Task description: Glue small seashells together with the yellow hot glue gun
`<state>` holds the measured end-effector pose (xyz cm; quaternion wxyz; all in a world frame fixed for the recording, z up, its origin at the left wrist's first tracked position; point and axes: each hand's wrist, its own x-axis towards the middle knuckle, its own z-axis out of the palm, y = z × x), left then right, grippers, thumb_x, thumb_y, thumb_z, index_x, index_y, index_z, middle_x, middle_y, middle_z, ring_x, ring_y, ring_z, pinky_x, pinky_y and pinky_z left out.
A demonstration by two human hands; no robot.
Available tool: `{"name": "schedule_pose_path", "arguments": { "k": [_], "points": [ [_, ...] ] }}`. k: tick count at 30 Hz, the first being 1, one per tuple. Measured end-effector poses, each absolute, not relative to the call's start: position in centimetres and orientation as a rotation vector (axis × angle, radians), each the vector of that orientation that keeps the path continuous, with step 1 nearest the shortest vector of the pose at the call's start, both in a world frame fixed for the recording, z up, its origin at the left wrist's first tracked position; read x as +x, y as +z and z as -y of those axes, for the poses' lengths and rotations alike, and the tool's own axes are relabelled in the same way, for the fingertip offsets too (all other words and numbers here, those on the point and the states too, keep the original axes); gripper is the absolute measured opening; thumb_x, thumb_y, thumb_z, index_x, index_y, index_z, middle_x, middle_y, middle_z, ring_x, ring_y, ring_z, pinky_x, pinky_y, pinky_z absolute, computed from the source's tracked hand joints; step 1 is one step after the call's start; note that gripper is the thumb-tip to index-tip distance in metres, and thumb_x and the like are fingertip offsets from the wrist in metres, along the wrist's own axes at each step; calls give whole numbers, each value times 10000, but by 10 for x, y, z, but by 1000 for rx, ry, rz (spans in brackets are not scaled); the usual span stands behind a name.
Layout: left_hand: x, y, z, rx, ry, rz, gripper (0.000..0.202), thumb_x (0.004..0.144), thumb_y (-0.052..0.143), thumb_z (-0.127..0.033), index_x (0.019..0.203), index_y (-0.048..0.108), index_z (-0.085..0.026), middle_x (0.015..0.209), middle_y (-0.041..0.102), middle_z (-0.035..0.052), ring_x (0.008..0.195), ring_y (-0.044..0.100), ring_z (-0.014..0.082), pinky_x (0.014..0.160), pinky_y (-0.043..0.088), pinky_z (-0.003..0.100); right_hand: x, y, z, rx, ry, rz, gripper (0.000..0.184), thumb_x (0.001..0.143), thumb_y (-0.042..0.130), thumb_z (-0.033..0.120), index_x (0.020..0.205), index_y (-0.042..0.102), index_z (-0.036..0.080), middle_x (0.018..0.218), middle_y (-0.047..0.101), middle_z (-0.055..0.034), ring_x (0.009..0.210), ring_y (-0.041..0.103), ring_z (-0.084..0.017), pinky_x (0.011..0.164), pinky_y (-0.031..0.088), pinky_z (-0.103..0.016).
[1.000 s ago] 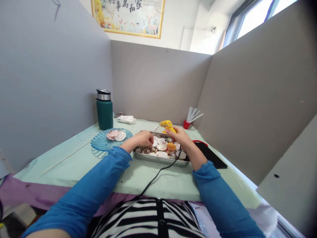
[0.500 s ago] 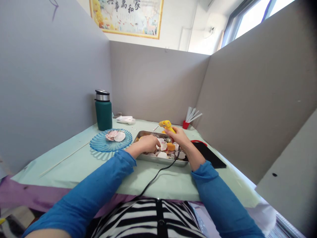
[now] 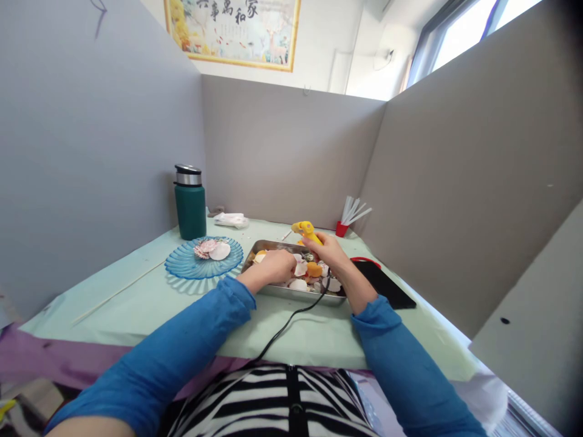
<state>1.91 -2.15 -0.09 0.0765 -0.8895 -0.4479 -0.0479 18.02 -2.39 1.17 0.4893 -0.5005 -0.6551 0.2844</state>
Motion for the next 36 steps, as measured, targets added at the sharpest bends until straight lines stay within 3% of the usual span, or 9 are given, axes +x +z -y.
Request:
{"name": "schedule_pose_path", "arguments": {
  "k": [9, 15, 21, 27, 32, 36],
  "points": [
    [16, 7, 22, -2723, -203, 1365, 249, 743, 550, -249, 841, 761, -160, 806, 719, 135, 745, 664, 243, 667, 459, 284, 180, 13, 26, -1206, 693, 1587, 286, 762, 638, 430, 856, 585, 166, 554, 443, 62, 452, 400, -74, 417, 323, -202],
    [5, 14, 15, -2869, -385, 1352, 179, 695, 562, -225, 704, 732, -171, 652, 682, 48, 588, 576, 149, 559, 374, 226, 181, 11, 23, -1159, 713, 1595, 281, 769, 632, 442, 767, 542, 176, 561, 456, 55, 451, 410, -69, 415, 328, -195],
    [-4, 18, 7, -3025, -583, 1623, 167, 673, 588, -233, 742, 723, -163, 596, 626, -7, 533, 502, 110, 511, 337, 217, 182, 7, 19, -1106, 819, 1595, 273, 781, 625, 432, 801, 561, 167, 627, 559, 17, 464, 441, -68, 402, 344, -183],
    [-10, 13, -3, -3395, -1010, 1858, 152, 655, 673, -293, 703, 657, -150, 619, 606, -8, 526, 543, 108, 565, 431, 238, 181, 8, 22, -1145, 814, 1650, 287, 764, 645, 435, 794, 602, 153, 664, 626, -16, 472, 465, -71, 411, 371, -186],
    [-7, 16, 2, -3506, -1373, 2048, 235, 590, 769, -296, 649, 622, -122, 635, 600, 13, 553, 552, 117, 600, 488, 282, 179, 7, 24, -1100, 872, 1682, 304, 717, 692, 415, 844, 602, 154, 650, 592, 16, 487, 474, -72, 427, 405, -190],
    [-6, 13, 1, -3584, -1465, 2039, 254, 589, 784, -295, 656, 619, -114, 661, 611, 21, 582, 563, 119, 611, 511, 293, 180, 4, 21, -1065, 972, 1663, 294, 671, 728, 369, 821, 576, 167, 574, 537, 51, 461, 470, -74, 428, 415, -196]
  ]
}}
